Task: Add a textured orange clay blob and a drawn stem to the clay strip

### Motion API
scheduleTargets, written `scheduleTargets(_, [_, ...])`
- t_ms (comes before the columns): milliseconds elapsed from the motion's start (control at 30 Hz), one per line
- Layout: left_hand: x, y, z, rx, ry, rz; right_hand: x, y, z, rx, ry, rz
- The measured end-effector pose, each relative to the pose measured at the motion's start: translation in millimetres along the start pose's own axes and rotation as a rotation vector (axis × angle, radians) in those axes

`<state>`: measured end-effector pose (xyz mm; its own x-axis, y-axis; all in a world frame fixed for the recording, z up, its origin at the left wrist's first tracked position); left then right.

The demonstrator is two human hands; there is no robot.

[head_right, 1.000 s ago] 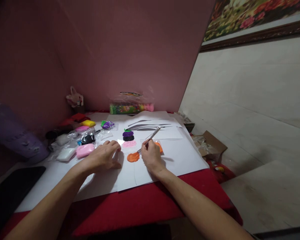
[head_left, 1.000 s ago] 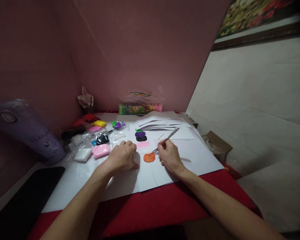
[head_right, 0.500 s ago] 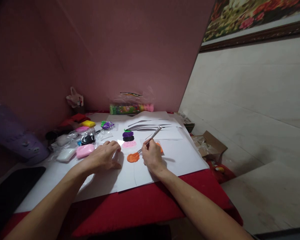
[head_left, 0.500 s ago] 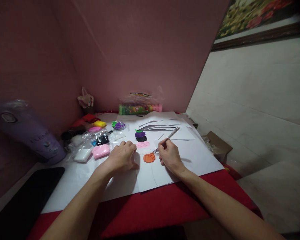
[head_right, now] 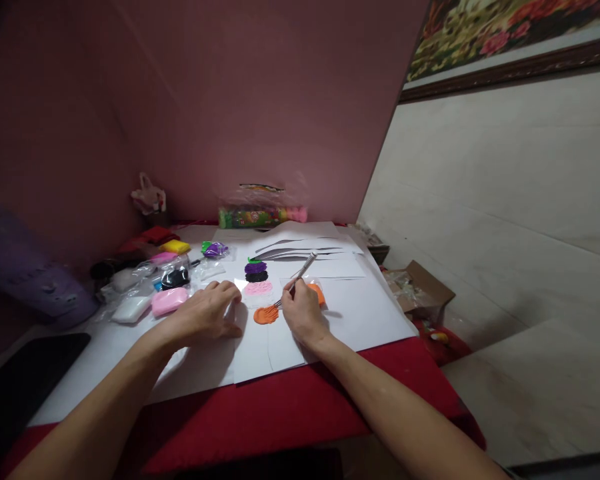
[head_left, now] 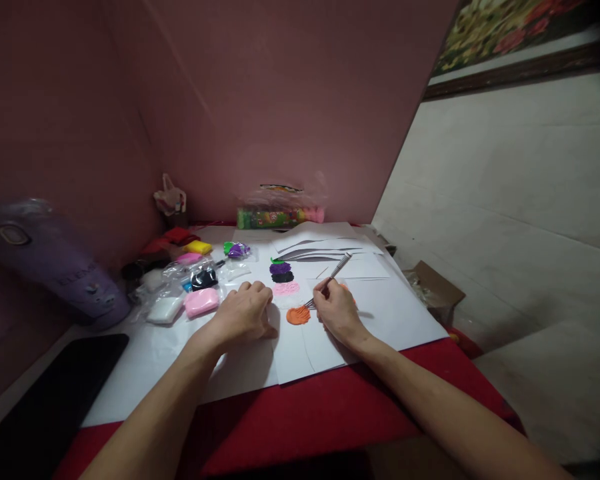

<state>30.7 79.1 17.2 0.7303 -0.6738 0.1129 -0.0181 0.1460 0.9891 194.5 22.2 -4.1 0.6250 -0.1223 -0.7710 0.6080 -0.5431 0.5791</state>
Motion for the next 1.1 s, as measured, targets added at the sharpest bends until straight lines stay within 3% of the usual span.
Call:
scheduleTargets(267, [1, -0.1, -1, -0.007, -0.001, -0.005, 0, 0, 8, -0.047, -0.132, -0.242])
scheduleTargets(567, [0, -0.8, 0, -0.006, -0.003, 0.004, -4, 0, 8, -0.057, 0.028, -0.179])
scheduleTargets(767, [0, -1.1, -1, 0.002, -0.01, 0.006, -2, -1, 10, -0.084, 0.008, -0.215])
scheduleTargets(1100, [0, -1.2, -1, -0.007, -0.007, -0.005, -6, 0, 13, -0.074, 0.115, -0.141])
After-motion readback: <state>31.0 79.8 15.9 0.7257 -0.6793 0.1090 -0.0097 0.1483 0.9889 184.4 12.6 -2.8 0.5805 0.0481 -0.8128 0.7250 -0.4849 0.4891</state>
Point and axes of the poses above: each hand's wrist, its own z-axis away from the middle knuckle, its own y-axis out of the back of the hand, x = y × z, the point moved 9 cm from there along -z, towards the middle knuckle, and after that the axes turned 4 degrees about y, right-handed, at the moved point
